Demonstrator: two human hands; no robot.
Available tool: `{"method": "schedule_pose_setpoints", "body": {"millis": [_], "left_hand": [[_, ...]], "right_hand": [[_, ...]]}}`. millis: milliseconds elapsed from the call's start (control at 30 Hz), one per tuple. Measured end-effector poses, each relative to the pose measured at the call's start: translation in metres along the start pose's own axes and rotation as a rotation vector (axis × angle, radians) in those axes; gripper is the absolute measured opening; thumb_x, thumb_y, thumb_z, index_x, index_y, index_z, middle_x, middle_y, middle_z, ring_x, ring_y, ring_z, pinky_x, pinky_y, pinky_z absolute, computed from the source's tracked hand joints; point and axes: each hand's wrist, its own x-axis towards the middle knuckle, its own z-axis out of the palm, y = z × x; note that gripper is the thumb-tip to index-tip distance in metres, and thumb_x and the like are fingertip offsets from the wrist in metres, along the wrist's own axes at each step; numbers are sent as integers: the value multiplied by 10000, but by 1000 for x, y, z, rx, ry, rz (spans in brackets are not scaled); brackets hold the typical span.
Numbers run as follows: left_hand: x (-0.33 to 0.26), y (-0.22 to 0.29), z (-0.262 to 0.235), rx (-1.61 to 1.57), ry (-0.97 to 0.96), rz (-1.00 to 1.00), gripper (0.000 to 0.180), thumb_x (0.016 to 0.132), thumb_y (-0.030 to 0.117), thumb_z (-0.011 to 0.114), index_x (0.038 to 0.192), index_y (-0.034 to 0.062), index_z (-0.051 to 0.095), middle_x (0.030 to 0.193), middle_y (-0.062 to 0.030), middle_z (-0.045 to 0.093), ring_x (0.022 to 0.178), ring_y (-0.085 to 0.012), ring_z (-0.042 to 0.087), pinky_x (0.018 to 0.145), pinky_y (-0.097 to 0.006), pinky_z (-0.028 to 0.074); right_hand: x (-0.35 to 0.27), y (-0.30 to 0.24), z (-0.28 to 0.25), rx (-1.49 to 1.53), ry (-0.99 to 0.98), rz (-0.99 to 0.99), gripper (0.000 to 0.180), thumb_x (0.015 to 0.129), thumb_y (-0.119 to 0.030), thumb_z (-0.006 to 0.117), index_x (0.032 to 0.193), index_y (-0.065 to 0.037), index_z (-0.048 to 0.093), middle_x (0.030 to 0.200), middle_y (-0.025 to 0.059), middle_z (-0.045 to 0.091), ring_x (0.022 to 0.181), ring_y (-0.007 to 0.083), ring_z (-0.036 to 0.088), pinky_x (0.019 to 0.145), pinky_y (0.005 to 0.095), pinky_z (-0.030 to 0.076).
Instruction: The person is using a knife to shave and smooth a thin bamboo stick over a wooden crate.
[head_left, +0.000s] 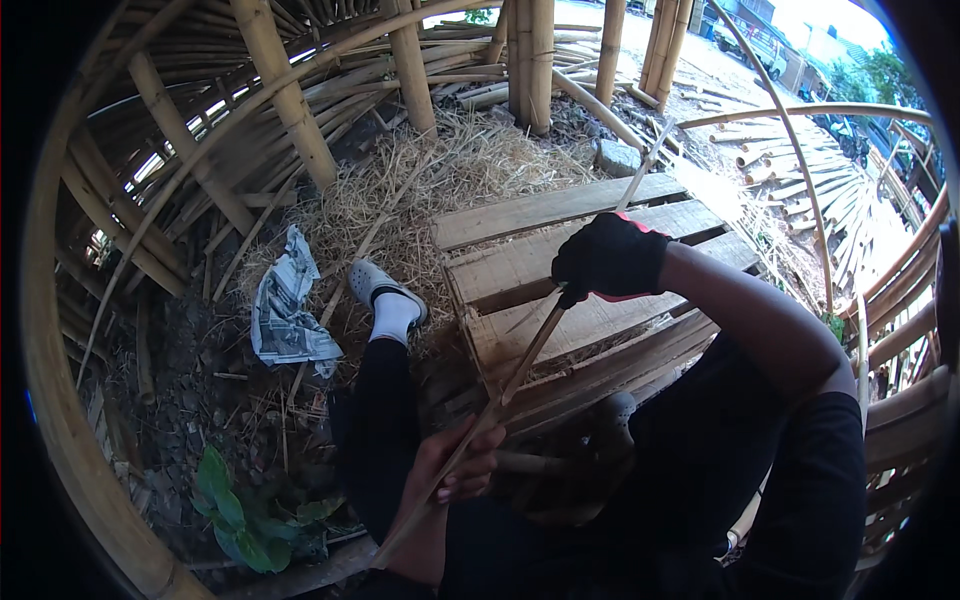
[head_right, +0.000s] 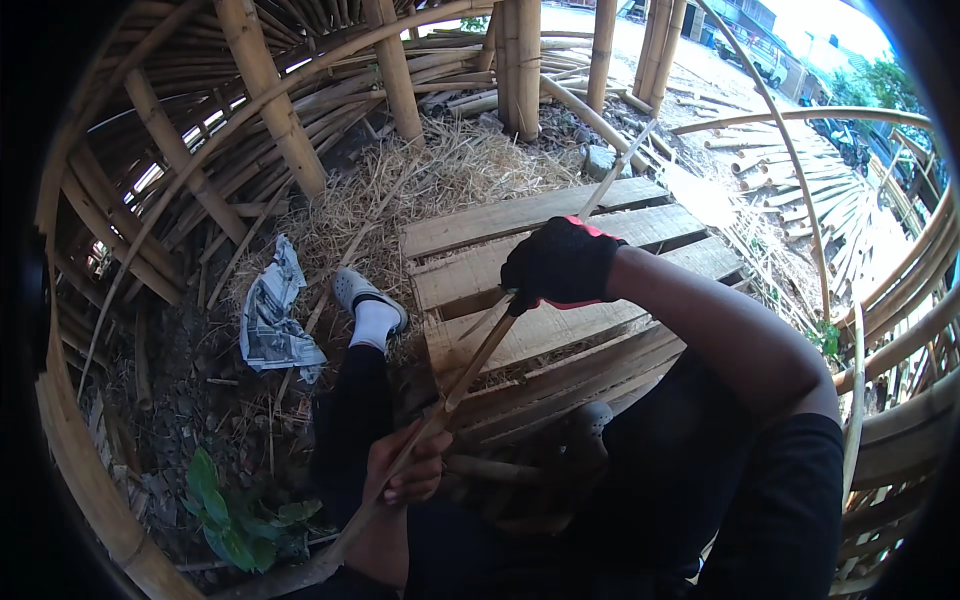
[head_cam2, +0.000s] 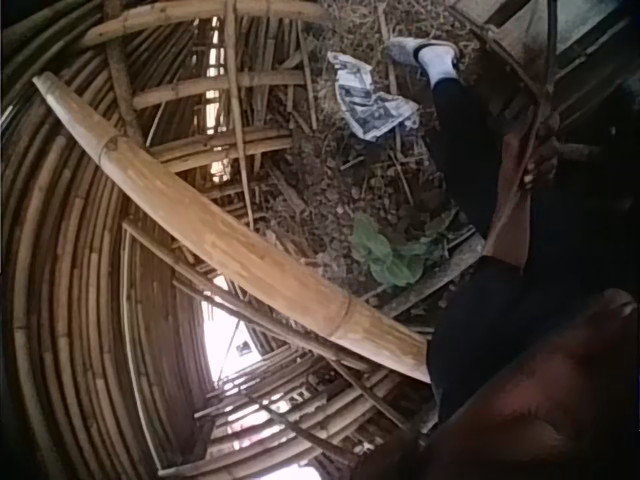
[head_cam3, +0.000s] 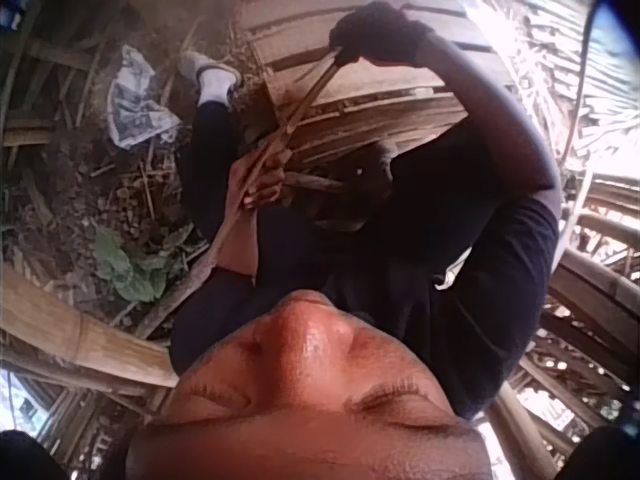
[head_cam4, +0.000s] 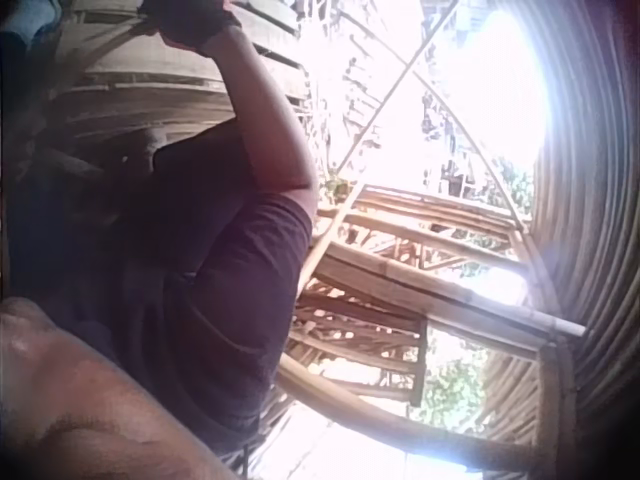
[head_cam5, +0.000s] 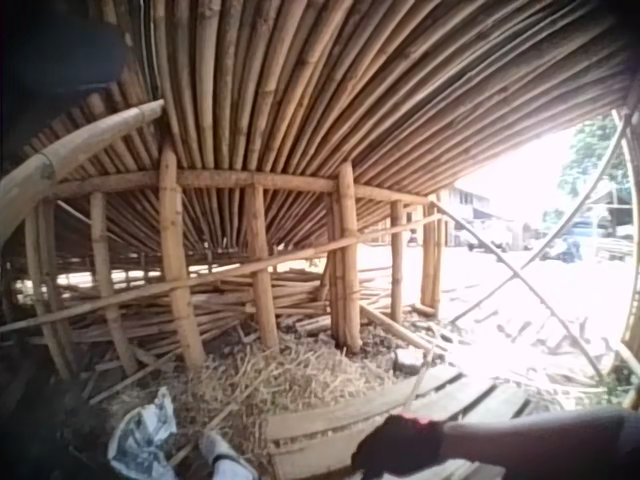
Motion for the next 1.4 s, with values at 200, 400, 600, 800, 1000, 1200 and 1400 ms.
{"method": "schedule_pose_setpoints", "body": {"millis": [200, 400, 600, 800, 1000, 1200, 1400], "left_hand": [[12, -4, 13, 210, 143, 79, 494, 1007, 416, 372, 963, -65, 474, 569, -82, 476, 366, -126, 450, 313, -207, 391], [1, -11, 14, 408, 371, 212, 460, 1026, 291, 333, 1220, -103, 471, 646, -73, 508, 425, -106, 471, 352, -195, 366], [-1, -5, 12, 268, 213, 132, 411, 1027, 274, 385, 1200, -77, 513, 639, -52, 499, 421, -68, 422, 350, -192, 328], [-2, -6, 15, 457, 332, 91, 320, 1019, 333, 417, 880, 63, 515, 578, -2, 428, 363, -65, 351, 336, -194, 318], [-4, 1, 19, 180, 293, -97, 366, 1025, 391, 381, 762, 138, 409, 492, 44, 332, 337, -50, 326, 315, -170, 276], [0, -6, 27, 198, 407, 6, 399, 1045, 429, 308, 782, 143, 397, 465, 48, 327, 308, -38, 304, 280, -162, 259], [10, -6, 24, 156, 366, 21, 381, 1046, 409, 332, 785, 140, 399, 445, 47, 322, 296, -33, 311, 272, -158, 252]], "right_hand": [[4, -39, 10, 5, 130, -206, 210, 816, -348, 691, 896, -155, 703, 815, 28, 679, 752, 240, 672, 620, 373, 526], [4, -85, 18, 149, 44, -273, 221, 801, -353, 687, 928, -173, 693, 816, 23, 671, 731, 242, 666, 586, 379, 517], [3, -72, 23, 193, 128, -291, 256, 819, -395, 670, 928, -165, 692, 813, 34, 674, 729, 249, 669, 591, 391, 517], [4, -66, -17, 302, -17, 70, 249, 874, -368, 624, 974, -148, 686, 931, 76, 699, 844, 296, 678, 728, 400, 537], [-26, -22, -9, 272, 84, 457, 268, 921, -379, 568, 990, -146, 681, 920, 128, 687, 867, 330, 666, 759, 429, 521], [-29, -8, -6, 284, 51, 781, 329, 972, -341, 493, 948, -74, 685, 830, 158, 664, 804, 320, 639, 762, 402, 483], [-27, 19, 27, 619, 97, 925, 497, 952, -493, 511, 823, -54, 706, 730, 93, 652, 724, 204, 610, 708, 352, 464]]}}
